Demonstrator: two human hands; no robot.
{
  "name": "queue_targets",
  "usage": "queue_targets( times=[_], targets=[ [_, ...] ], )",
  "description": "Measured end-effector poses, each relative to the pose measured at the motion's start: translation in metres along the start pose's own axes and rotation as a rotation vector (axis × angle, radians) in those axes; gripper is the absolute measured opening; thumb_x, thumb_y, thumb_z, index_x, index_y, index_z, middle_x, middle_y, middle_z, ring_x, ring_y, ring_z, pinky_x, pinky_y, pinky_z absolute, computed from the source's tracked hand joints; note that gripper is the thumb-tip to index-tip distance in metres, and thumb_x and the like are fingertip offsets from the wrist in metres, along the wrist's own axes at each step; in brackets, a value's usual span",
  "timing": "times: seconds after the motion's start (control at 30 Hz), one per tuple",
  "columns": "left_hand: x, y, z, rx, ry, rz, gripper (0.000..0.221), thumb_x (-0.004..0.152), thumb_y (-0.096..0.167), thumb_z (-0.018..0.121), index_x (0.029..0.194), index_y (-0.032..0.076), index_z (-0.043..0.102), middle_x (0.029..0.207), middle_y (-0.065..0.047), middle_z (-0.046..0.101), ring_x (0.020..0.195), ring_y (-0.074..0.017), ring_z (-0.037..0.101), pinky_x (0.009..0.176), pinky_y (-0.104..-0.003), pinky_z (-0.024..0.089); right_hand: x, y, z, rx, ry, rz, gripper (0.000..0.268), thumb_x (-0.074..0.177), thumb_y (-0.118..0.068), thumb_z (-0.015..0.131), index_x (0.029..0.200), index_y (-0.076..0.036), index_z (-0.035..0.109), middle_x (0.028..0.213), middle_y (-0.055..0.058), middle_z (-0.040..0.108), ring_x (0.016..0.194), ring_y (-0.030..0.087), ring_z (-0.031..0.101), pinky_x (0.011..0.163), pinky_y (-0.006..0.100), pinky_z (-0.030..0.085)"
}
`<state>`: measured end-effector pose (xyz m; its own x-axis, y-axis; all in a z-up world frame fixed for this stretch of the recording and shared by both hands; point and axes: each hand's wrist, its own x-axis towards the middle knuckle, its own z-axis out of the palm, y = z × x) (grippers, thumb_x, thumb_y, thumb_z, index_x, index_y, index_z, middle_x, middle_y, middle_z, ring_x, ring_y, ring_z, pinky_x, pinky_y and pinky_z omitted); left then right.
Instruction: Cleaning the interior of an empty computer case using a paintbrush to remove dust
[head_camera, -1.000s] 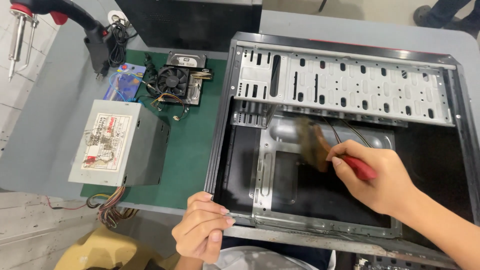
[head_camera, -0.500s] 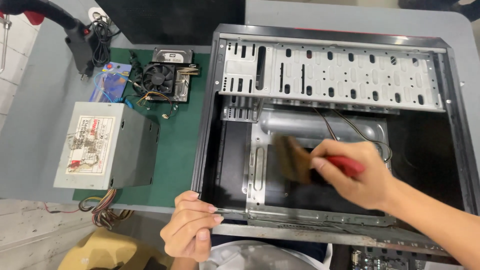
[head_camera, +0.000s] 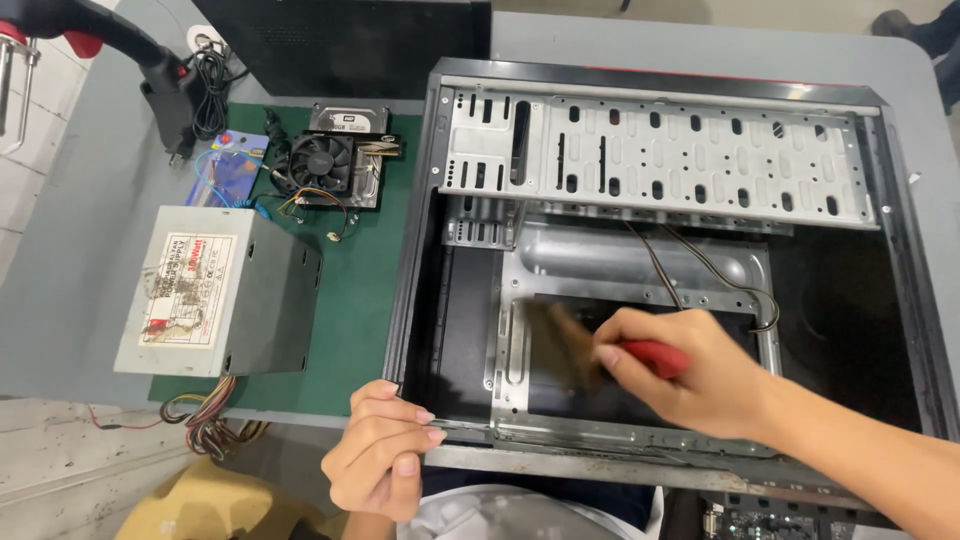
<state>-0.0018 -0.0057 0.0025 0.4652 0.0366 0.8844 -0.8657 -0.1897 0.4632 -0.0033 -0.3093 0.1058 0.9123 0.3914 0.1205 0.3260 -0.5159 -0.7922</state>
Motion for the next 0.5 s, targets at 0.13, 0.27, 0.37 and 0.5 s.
queue_targets(
  times=[0.13,0.27,0.37,0.5],
  targets=[
    [0.001,0.000,0.000,0.000,0.000,-0.001,0.038,0.096,0.022,0.049,0.068,0.008,0.069,0.061,-0.002,0.066,0.058,-0.0162,0.065,0.088,-0.035,0.054,-0.014,0.029,0.004,-0.475,0.151,0.019,0.009,0.093,-0.022,0.060,0.084,-0.018,0.062,0.047,-0.005,0.054,0.038,0.020,0.048,0.039,0.032,0.039],
    [0.000,0.000,-0.001,-0.005,-0.008,-0.009,0.039,0.098,0.023,0.049,0.068,0.008,0.069,0.062,-0.001,0.066,0.059,-0.0157,0.065,0.090,-0.035,0.054,-0.010,0.021,0.019,-0.306,-0.160,0.048,0.011,0.094,-0.021,0.061,0.084,-0.016,0.057,0.060,-0.002,0.063,0.047,0.022,0.059,0.047,0.037,0.048],
    [0.000,0.000,0.001,0.005,0.009,-0.009,0.039,0.098,0.023,0.049,0.068,0.008,0.069,0.061,-0.002,0.066,0.058,-0.0159,0.065,0.089,-0.035,0.054,0.000,-0.001,0.021,0.084,-0.274,0.082,0.015,0.099,-0.014,0.057,0.085,-0.010,0.060,0.062,0.000,0.060,0.048,0.016,0.050,0.046,0.030,0.042],
    [-0.001,0.000,0.003,0.008,0.039,-0.007,0.038,0.097,0.023,0.049,0.068,0.007,0.068,0.060,-0.002,0.065,0.057,-0.0165,0.064,0.088,-0.036,0.054,0.004,-0.013,0.008,0.419,-0.121,0.149,0.026,0.100,-0.023,0.055,0.093,-0.007,0.075,0.068,0.004,0.071,0.060,0.011,0.067,0.053,0.023,0.052]
  ],
)
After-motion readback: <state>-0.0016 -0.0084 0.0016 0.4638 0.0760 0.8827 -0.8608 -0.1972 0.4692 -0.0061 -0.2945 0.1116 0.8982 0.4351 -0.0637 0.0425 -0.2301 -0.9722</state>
